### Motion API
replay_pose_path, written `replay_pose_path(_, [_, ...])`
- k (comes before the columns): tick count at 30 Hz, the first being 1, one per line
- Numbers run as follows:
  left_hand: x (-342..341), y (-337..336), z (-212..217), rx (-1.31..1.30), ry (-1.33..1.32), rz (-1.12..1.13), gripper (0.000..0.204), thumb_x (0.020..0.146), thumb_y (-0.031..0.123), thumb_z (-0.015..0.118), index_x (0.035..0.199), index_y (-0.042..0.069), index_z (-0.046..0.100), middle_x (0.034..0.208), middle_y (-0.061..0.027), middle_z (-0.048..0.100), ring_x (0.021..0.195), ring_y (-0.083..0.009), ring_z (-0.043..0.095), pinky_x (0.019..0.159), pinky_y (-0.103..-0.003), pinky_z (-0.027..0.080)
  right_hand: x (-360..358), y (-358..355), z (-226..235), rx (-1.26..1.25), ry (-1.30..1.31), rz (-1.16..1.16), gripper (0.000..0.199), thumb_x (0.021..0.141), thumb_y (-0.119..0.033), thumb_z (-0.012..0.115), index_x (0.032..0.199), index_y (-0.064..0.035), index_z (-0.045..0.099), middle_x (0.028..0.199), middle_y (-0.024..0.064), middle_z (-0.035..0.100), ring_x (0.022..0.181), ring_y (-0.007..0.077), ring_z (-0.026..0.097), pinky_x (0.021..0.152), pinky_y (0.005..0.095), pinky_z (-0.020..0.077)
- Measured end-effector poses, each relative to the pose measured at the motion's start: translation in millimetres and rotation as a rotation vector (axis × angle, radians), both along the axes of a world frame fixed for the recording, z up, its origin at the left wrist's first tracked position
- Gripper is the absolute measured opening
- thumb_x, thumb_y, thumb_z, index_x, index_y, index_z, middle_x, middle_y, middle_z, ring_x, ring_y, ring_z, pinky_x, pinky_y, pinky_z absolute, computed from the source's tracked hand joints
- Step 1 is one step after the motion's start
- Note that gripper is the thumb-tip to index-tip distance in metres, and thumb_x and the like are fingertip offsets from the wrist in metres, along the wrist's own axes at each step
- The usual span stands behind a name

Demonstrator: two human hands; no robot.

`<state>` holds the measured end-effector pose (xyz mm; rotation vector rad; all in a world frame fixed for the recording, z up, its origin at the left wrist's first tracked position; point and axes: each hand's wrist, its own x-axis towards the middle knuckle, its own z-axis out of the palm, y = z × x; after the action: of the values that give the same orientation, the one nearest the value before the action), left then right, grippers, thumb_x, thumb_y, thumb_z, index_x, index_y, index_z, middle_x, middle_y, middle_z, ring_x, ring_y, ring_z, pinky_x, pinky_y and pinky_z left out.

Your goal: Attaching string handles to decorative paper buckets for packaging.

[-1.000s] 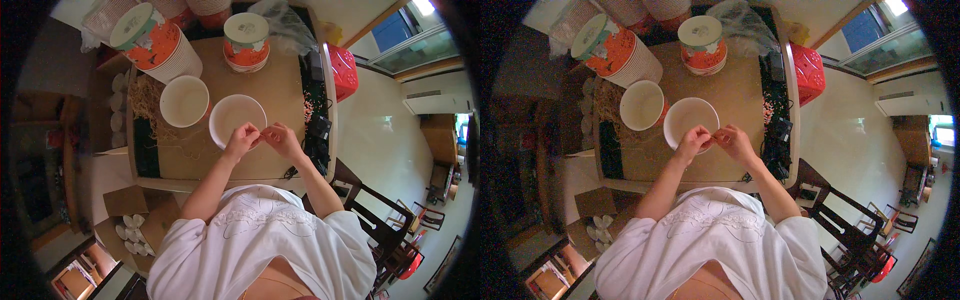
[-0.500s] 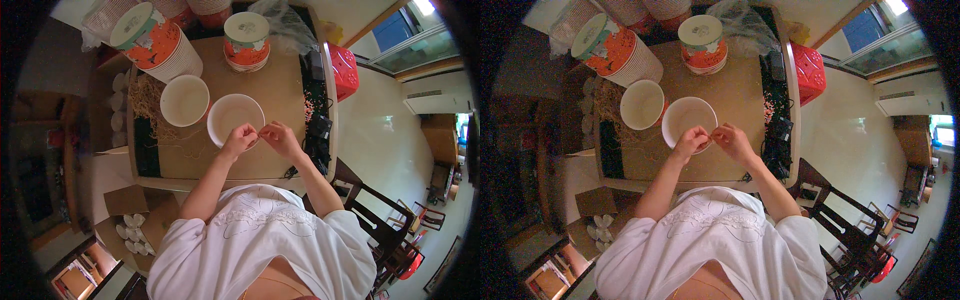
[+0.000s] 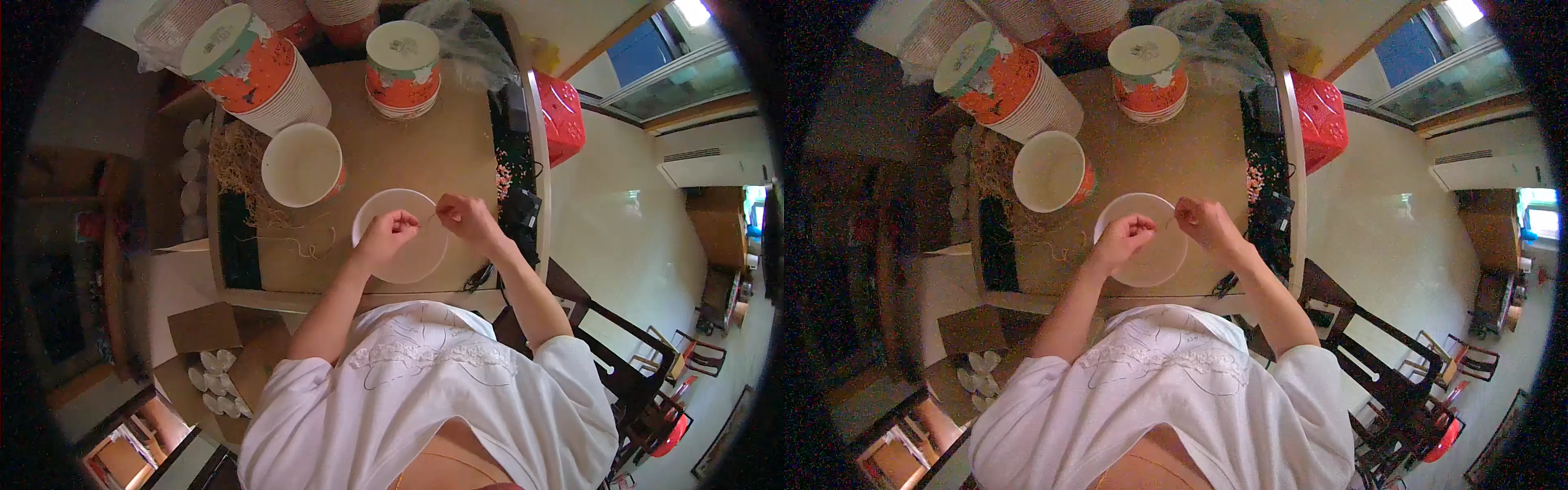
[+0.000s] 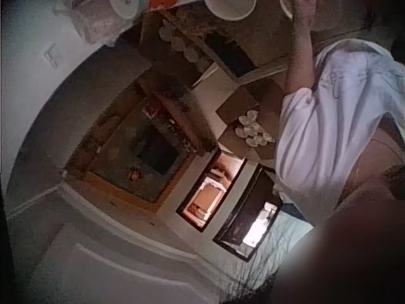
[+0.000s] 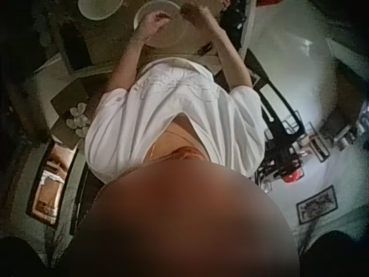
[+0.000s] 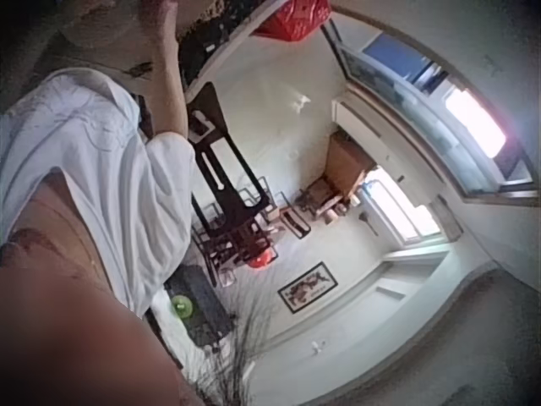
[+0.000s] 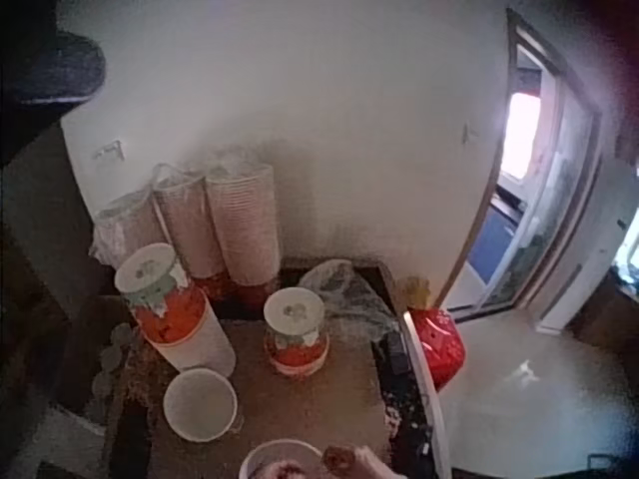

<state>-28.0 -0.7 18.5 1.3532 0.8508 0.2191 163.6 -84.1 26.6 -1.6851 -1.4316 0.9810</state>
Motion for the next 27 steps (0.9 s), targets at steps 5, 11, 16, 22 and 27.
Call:
replay_pose_path(5, [-1.7, 0.9, 8.0, 0.372, 0.121, -0.007, 0.013, 0.083, 0.012, 0.06, 0.09, 0.001, 0.062, 0.068, -0.0012, 0.059, 0.062, -0.0057, 0.053, 0.055, -0.023, 0.042, -10.9, 0.5, 5.5, 0.104, -0.082, -0.018, 0.017, 0.077, -0.003, 0.06, 0.093, -0.0018, 0.057, 0.08, 0.0128, 0.061, 0.069, 0.0229, 0.062, 0.064, 0.0305, 0.0505])
replay_pose_path(11, [-13.1, -1.2, 17.8, 0.306, 0.112, -0.007, 0.013, 0.082, 0.013, 0.062, 0.082, 0.001, 0.063, 0.061, -0.0017, 0.059, 0.054, -0.0065, 0.053, 0.05, -0.024, 0.042, -14.9, -3.3, -14.8, 0.027, -0.151, -0.224, 0.013, 0.08, -0.01, 0.056, 0.093, -0.0073, 0.056, 0.082, 0.0146, 0.061, 0.078, 0.0338, 0.06, 0.065, 0.0407, 0.0486])
replay_pose_path(16, [-53.2, 1.0, 34.0, 0.139, 0.133, -0.074, 0.014, 0.082, 0.014, 0.064, 0.076, 0.002, 0.065, 0.055, 0.0004, 0.058, 0.047, -0.0044, 0.048, 0.044, -0.02, 0.037, 33.9, 29.7, -17.6, 0.081, -0.486, -0.278, 0.01, 0.084, -0.015, 0.053, 0.088, -0.0082, 0.059, 0.079, 0.0146, 0.061, 0.075, 0.0341, 0.059, 0.066, 0.0429, 0.047])
replay_pose_path(22, [-51.3, -12.1, 37.4, -0.328, 0.033, -0.017, 0.014, 0.085, 0.013, 0.06, 0.084, 0.0, 0.064, 0.072, -0.0049, 0.065, 0.051, -0.0052, 0.049, 0.046, -0.019, 0.04, 65.6, 78.0, -6.7, 0.463, -0.602, -0.245, 0.01, 0.082, -0.013, 0.056, 0.09, -0.0069, 0.059, 0.076, 0.0135, 0.06, 0.072, 0.0325, 0.058, 0.063, 0.0408, 0.0472])
replay_pose_path(27, [-35.9, -30.6, 34.9, -0.661, -0.121, 0.232, 0.011, 0.086, 0.012, 0.056, 0.092, 0.003, 0.061, 0.084, -0.0085, 0.065, 0.06, -0.0085, 0.056, 0.051, -0.022, 0.046, -4.9, 17.4, 29.8, 0.025, 0.004, -0.131, 0.029, 0.075, 0.006, 0.049, 0.1, -0.0024, 0.06, 0.07, 0.0, 0.056, 0.069, 0.0068, 0.052, 0.061, 0.0235, 0.0431])
